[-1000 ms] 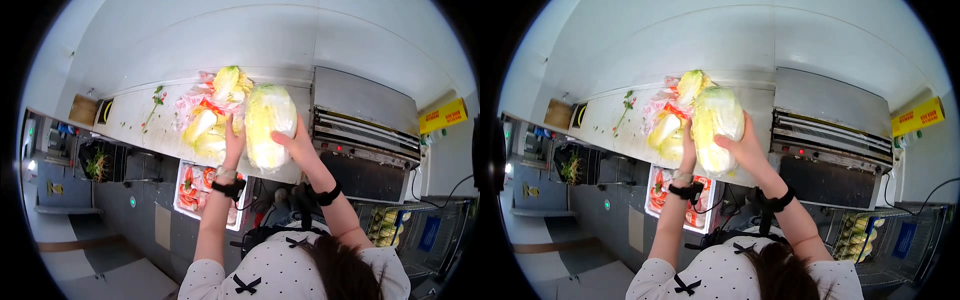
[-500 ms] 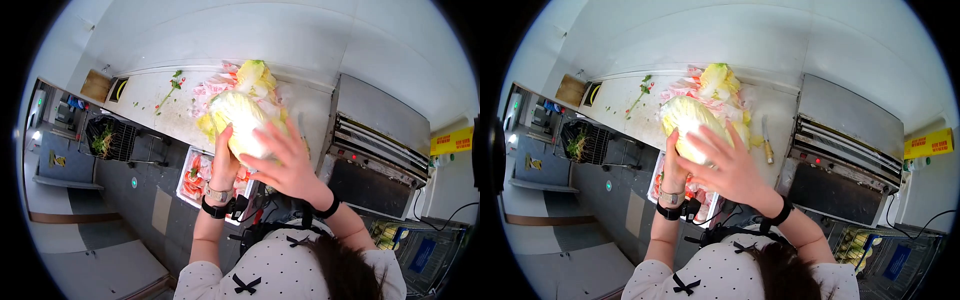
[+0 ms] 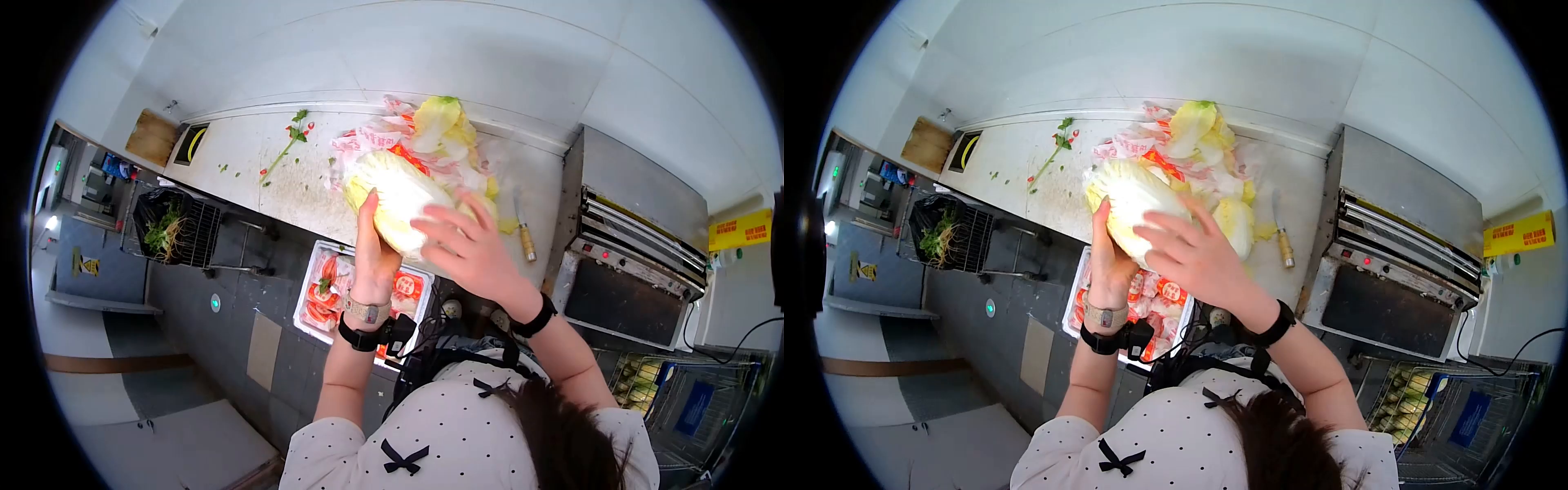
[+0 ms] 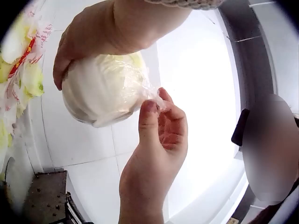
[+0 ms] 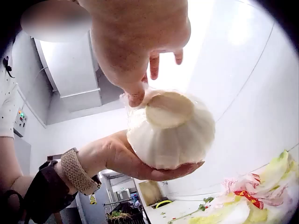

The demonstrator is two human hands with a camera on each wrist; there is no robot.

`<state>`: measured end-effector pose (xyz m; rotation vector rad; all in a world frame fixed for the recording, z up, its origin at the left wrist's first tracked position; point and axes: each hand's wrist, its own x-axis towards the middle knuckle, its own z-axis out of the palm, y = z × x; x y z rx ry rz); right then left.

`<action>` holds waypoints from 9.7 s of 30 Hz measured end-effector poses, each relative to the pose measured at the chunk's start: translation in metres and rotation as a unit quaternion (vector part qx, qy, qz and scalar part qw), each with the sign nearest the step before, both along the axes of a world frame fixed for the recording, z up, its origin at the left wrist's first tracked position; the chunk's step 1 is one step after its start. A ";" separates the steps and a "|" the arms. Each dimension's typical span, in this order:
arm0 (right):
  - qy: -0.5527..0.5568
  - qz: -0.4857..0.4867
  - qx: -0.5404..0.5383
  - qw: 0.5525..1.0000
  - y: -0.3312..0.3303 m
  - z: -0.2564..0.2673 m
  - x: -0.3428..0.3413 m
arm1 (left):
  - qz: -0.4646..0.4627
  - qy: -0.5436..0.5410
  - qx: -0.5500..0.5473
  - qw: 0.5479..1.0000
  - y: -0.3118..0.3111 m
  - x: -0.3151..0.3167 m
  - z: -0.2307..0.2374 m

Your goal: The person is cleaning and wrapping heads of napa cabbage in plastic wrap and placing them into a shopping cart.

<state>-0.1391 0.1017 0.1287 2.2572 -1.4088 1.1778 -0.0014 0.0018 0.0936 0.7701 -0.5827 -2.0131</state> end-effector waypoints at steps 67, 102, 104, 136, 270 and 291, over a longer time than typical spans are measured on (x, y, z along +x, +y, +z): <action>-0.094 0.019 0.035 0.995 -0.016 -0.013 -0.027 | 0.056 -0.015 -0.061 0.996 0.008 0.010 -0.011; -0.044 0.078 0.073 0.993 0.008 -0.025 -0.030 | 0.006 -0.056 -0.062 0.996 0.009 0.030 -0.025; -0.041 0.083 0.073 0.993 0.010 -0.028 -0.030 | -0.002 -0.053 -0.048 0.997 0.008 0.028 -0.028; -0.808 0.109 0.329 0.476 -0.026 -0.138 -0.016 | -0.169 -0.044 0.025 0.984 -0.004 0.023 -0.192; -0.917 0.112 0.311 0.221 -0.008 -0.162 0.055 | 0.137 -0.160 -0.100 0.972 0.039 0.052 -0.150; -0.708 -0.007 0.532 0.465 -0.024 -0.236 0.021 | -0.153 -0.269 0.170 0.936 0.017 0.189 -0.288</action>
